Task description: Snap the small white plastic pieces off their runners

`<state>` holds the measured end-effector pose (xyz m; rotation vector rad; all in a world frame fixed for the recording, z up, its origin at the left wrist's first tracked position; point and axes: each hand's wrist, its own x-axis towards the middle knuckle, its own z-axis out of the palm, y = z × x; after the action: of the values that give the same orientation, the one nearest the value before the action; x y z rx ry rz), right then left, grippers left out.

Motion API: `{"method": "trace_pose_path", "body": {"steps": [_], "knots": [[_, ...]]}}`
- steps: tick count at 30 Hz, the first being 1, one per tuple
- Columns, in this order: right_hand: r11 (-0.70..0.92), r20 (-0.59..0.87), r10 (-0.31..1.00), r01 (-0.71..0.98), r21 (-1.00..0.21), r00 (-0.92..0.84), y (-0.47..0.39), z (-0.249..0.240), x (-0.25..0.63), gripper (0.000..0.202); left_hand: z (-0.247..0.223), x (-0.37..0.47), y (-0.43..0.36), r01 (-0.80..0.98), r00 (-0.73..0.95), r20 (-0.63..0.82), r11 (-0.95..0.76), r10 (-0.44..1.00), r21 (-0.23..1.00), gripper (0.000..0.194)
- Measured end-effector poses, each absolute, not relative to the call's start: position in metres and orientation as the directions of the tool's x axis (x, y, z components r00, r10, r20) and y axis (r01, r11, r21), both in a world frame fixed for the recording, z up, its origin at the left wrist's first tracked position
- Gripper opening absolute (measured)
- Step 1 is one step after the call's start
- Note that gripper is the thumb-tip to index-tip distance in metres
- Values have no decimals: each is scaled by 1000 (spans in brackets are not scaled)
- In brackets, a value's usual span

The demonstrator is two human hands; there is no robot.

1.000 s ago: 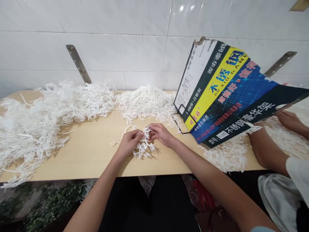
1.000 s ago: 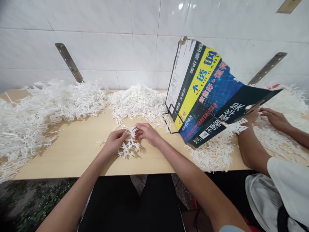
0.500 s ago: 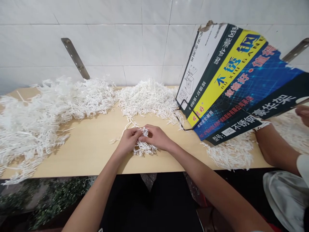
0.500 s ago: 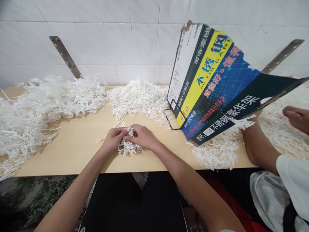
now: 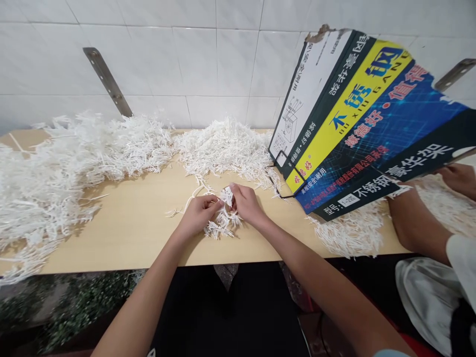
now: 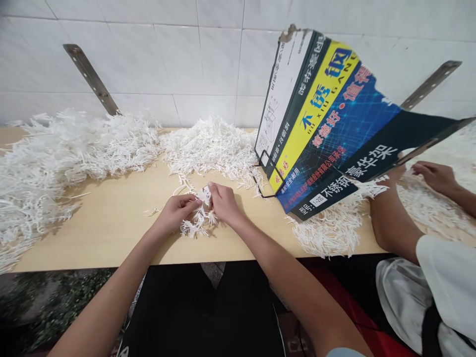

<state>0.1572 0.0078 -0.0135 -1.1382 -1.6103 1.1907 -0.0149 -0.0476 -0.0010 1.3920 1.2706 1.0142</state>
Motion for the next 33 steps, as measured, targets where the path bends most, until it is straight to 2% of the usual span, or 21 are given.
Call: {"method": "trace_pose_path", "body": {"steps": [3, 5, 8, 10, 13, 15, 21, 23, 26, 29, 33], "knots": [[39, 25, 971, 56, -998, -237, 12, -15, 158, 66, -1, -14, -49, 193, 89, -5, -12, 996, 981, 38], [74, 52, 953, 63, -995, -299, 11, -13, 160, 68, -2, -13, -50, 193, 30, 9, -14, 1000, 981, 36], [298, 171, 889, 251, -921, -426, 4, -10, 162, 58, -2, -11, -49, 165, -85, 5, 9, 996, 986, 33], [440, 222, 843, 391, -809, -489, -1, -8, 161, 65, -2, -10, -48, 113, -124, -9, 23, 992, 993, 32], [494, 223, 840, 525, -693, -495, -5, -7, 157, 81, -3, -11, -46, 31, -91, -24, 27, 996, 999, 36], [490, 215, 846, 553, -674, -488, -6, -6, 156, 77, -4, -13, -46, 17, -52, -22, 23, 998, 1000, 38], [525, 247, 810, 471, -709, -532, -2, -5, 158, 25, -4, -15, -45, -61, -5, -58, 57, 998, 996, 35], [472, 213, 817, 410, -780, -536, 1, -7, 160, 27, -1, -16, -47, -104, 28, -99, 102, 995, 989, 32], [356, 140, 841, 339, -871, -523, 6, -12, 162, 44, 6, -17, -52, -110, 101, -118, 129, 988, 986, 34], [336, 125, 853, 350, -874, -507, 6, -13, 163, 47, 10, -16, -55, -37, 152, -62, 69, 986, 997, 39], [404, 196, 831, 322, -856, -520, 1, -8, 161, 42, 10, -16, -54, 59, 246, -26, 12, 969, 998, 45]]}}
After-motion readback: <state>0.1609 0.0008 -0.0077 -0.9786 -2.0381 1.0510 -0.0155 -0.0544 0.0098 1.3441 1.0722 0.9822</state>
